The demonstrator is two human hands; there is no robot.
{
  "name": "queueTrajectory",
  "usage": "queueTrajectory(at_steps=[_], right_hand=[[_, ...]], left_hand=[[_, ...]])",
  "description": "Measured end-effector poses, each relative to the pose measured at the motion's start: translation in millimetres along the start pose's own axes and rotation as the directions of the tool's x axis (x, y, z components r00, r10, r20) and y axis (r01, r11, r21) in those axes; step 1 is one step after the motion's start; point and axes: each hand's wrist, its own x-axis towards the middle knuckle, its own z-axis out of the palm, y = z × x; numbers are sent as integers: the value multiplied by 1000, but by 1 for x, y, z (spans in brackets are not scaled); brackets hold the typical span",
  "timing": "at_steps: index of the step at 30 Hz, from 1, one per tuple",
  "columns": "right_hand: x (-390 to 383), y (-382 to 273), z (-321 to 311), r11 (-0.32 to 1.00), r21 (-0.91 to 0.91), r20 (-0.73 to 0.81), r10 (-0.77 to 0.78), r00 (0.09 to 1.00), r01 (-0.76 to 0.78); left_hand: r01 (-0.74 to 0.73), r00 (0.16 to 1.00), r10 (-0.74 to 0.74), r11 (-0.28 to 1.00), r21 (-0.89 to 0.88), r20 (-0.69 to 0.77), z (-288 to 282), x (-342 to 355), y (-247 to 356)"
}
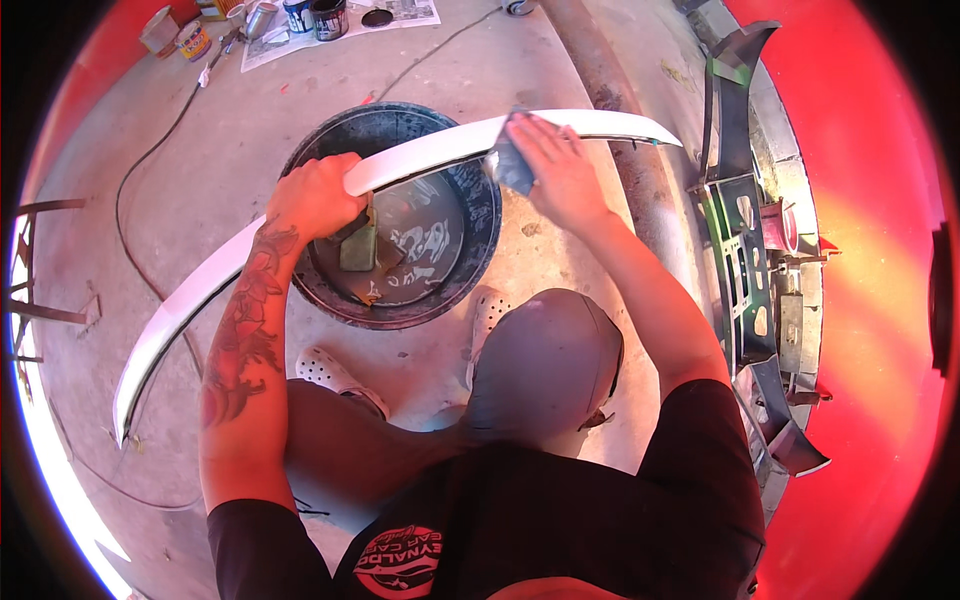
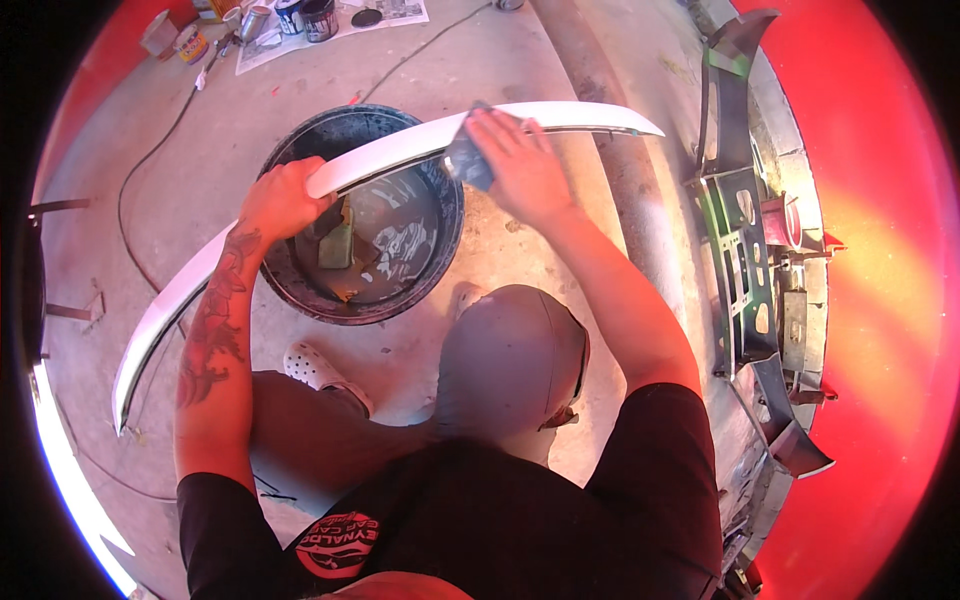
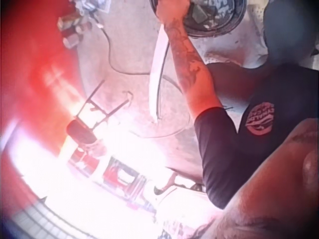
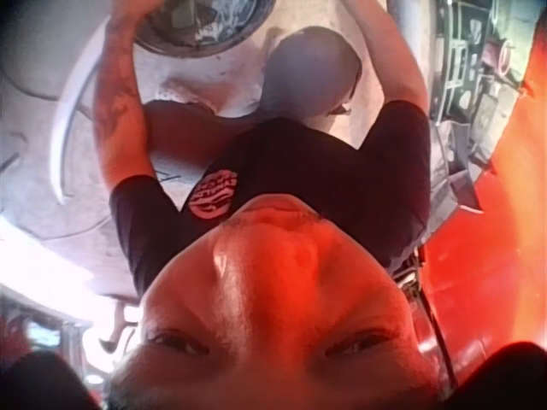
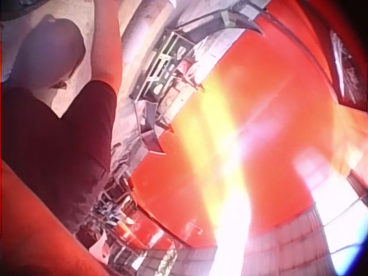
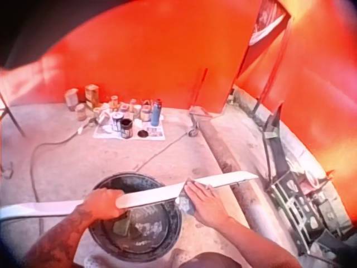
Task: Sanding a white automotive part using a sanding block and water.
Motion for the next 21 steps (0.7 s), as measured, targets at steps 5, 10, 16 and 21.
queueTrajectory(at_steps=[5,10,16,21], right_hand=[[-3,44,3,943,-171,-56,281,958,-287],[16,-19,-2,999,12,-48,39,998,-38],[9,13,-10,977,64,-35,207,978,-205],[13,-65,-6,994,97,-55,-39,998,44]], left_hand=[[-5,1000,6,1000,21,-16,2,0,2],[-5,1000,6,999,33,-19,4,-2,-2],[0,1000,1,999,48,-17,0,-2,8],[7,1000,-7,999,40,-14,3,-3,0]])
